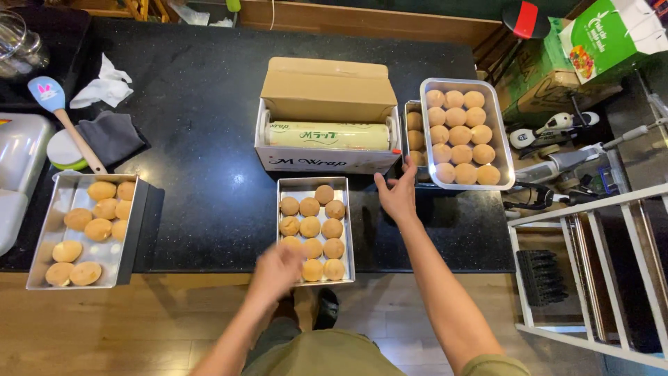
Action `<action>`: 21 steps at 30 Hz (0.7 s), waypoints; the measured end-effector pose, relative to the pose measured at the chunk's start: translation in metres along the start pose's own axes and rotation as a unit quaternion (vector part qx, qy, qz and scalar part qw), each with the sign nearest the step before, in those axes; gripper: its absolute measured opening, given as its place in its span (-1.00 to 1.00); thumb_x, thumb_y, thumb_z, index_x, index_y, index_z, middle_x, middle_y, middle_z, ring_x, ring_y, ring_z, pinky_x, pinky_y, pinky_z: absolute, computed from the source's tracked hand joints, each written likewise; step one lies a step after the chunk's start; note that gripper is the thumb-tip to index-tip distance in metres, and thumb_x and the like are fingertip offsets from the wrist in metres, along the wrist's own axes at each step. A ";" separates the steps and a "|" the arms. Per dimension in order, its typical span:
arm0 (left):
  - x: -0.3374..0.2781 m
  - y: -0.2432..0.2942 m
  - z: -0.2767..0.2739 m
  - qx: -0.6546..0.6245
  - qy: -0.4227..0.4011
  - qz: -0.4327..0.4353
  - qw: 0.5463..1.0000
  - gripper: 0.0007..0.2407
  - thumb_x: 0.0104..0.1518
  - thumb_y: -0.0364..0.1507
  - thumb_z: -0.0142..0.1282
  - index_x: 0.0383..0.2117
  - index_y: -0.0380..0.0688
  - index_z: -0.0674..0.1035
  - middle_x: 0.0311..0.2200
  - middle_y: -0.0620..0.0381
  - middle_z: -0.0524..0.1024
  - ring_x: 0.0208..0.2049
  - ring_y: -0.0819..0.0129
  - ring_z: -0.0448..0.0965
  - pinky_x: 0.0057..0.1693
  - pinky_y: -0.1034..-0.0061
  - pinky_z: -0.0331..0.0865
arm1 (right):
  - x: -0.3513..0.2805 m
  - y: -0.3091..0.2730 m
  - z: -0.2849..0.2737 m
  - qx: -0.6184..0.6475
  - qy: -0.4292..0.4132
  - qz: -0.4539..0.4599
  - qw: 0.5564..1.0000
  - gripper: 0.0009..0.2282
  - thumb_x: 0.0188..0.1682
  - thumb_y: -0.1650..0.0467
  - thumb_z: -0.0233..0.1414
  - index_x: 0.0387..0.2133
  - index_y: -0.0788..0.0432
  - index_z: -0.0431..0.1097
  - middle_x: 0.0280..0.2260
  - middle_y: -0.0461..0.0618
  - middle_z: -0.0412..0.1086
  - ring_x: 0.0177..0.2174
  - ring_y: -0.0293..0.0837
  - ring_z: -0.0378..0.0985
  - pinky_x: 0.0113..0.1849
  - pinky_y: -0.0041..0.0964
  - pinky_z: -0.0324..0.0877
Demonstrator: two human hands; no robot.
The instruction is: Wrapping metal trays filled with round pastries using a roll of plastic wrap.
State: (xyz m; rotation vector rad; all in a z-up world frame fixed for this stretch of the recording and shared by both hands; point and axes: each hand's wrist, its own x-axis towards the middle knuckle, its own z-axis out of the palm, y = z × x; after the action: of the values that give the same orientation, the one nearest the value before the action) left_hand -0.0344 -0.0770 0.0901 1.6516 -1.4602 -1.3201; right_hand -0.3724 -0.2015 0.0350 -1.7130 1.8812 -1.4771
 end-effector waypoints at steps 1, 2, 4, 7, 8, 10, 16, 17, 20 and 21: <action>0.024 0.015 -0.011 0.000 0.001 0.001 1.000 -0.80 0.05 -0.26 0.20 -0.42 -0.13 0.63 -0.53 0.02 0.68 -0.50 0.29 0.66 -0.36 0.40 0.54 | 0.007 -0.008 -0.001 0.000 0.000 -0.001 1.000 -0.23 -0.02 0.32 0.29 0.28 0.37 -0.12 0.12 0.50 0.17 -0.11 0.09 0.52 -0.21 -0.22 0.55; 0.048 0.030 -0.022 0.088 0.093 0.097 0.987 -0.76 0.10 -0.25 0.21 -0.30 -0.16 0.58 -0.38 -0.07 0.60 -0.33 0.13 0.59 -0.18 0.27 0.49 | 0.014 -0.017 -0.001 0.030 -0.016 0.024 0.999 -0.21 -0.02 0.30 0.27 0.31 0.34 -0.17 0.05 0.40 0.31 -0.12 0.04 0.55 -0.15 -0.24 0.49; 0.091 0.057 -0.045 0.176 0.186 0.191 0.947 -0.70 0.16 -0.23 0.22 -0.17 -0.20 0.53 -0.23 -0.16 0.52 -0.16 -0.03 0.53 0.00 0.14 0.44 | 0.026 -0.034 0.002 0.064 -0.032 0.047 0.996 -0.18 -0.01 0.28 0.25 0.33 0.32 -0.21 -0.02 0.29 0.45 -0.12 -0.01 0.58 -0.09 -0.26 0.42; 0.144 0.086 -0.070 0.271 0.278 0.320 0.864 -0.61 0.11 -0.22 0.24 -0.01 -0.17 0.54 0.01 -0.39 0.35 0.01 -0.28 0.35 0.08 -0.03 0.32 | 0.039 -0.061 0.009 0.088 -0.042 0.134 0.986 -0.26 -0.06 0.24 0.22 0.27 0.22 -0.12 -0.13 0.17 0.54 -0.20 -0.06 0.64 -0.22 -0.27 0.47; 0.160 0.089 -0.077 0.288 0.266 0.302 0.869 -0.63 0.10 -0.22 0.25 -0.06 -0.18 0.56 0.01 -0.40 0.37 -0.04 -0.29 0.38 0.01 -0.04 0.34 | 0.043 -0.072 0.011 0.066 -0.061 0.141 0.986 -0.27 -0.08 0.25 0.23 0.26 0.19 -0.08 -0.15 0.17 0.54 -0.20 -0.04 0.64 -0.23 -0.22 0.48; 0.180 0.092 -0.086 0.303 0.251 0.282 0.875 -0.65 0.08 -0.22 0.26 -0.11 -0.18 0.58 0.02 -0.41 0.38 -0.10 -0.29 0.41 -0.06 -0.06 0.35 | 0.047 -0.086 0.019 0.042 -0.081 0.148 0.985 -0.28 -0.10 0.25 0.24 0.26 0.16 -0.05 -0.17 0.16 0.54 -0.20 -0.03 0.64 -0.25 -0.18 0.50; 0.213 0.076 -0.112 0.297 0.218 0.230 0.901 -0.76 0.22 -0.28 0.19 -0.32 -0.25 0.54 -0.27 -0.17 0.53 -0.14 -0.16 0.52 -0.01 0.06 0.39 | 0.069 -0.107 0.052 -0.130 -0.077 0.036 0.988 -0.66 0.07 0.17 0.10 -0.06 0.10 0.29 -0.30 0.20 0.50 -0.26 0.22 0.57 -0.26 0.10 0.43; 0.211 0.076 -0.112 0.276 0.214 0.234 0.907 -0.77 0.21 -0.29 0.19 -0.34 -0.26 0.55 -0.29 -0.18 0.54 -0.18 -0.16 0.54 -0.04 0.06 0.40 | 0.072 -0.104 0.053 -0.153 -0.069 0.054 0.984 -0.71 0.08 0.16 0.06 -0.15 0.09 0.32 -0.31 0.17 0.51 -0.28 0.23 0.56 -0.27 0.13 0.43; 0.208 0.069 -0.107 0.235 0.204 0.243 0.919 -0.79 0.19 -0.32 0.19 -0.38 -0.27 0.57 -0.34 -0.19 0.56 -0.24 -0.16 0.56 -0.09 0.07 0.42 | 0.078 -0.101 0.045 -0.216 -0.063 0.064 0.972 -0.77 0.07 0.18 0.04 -0.28 0.06 0.37 -0.35 0.15 0.51 -0.31 0.24 0.55 -0.30 0.17 0.42; 0.207 0.065 -0.107 0.217 0.199 0.252 0.922 -0.80 0.18 -0.34 0.19 -0.39 -0.27 0.59 -0.35 -0.19 0.57 -0.26 -0.16 0.58 -0.10 0.08 0.43 | 0.081 -0.101 0.042 -0.252 -0.063 0.054 0.964 -0.81 0.05 0.21 0.05 -0.30 0.05 0.39 -0.37 0.15 0.50 -0.34 0.24 0.55 -0.31 0.19 0.41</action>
State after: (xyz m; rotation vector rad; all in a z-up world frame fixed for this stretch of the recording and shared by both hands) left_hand 0.0212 -0.3102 0.1233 1.5236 -1.8275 -0.3678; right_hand -0.3030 -0.2739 0.1274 -1.8035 2.3764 -0.8695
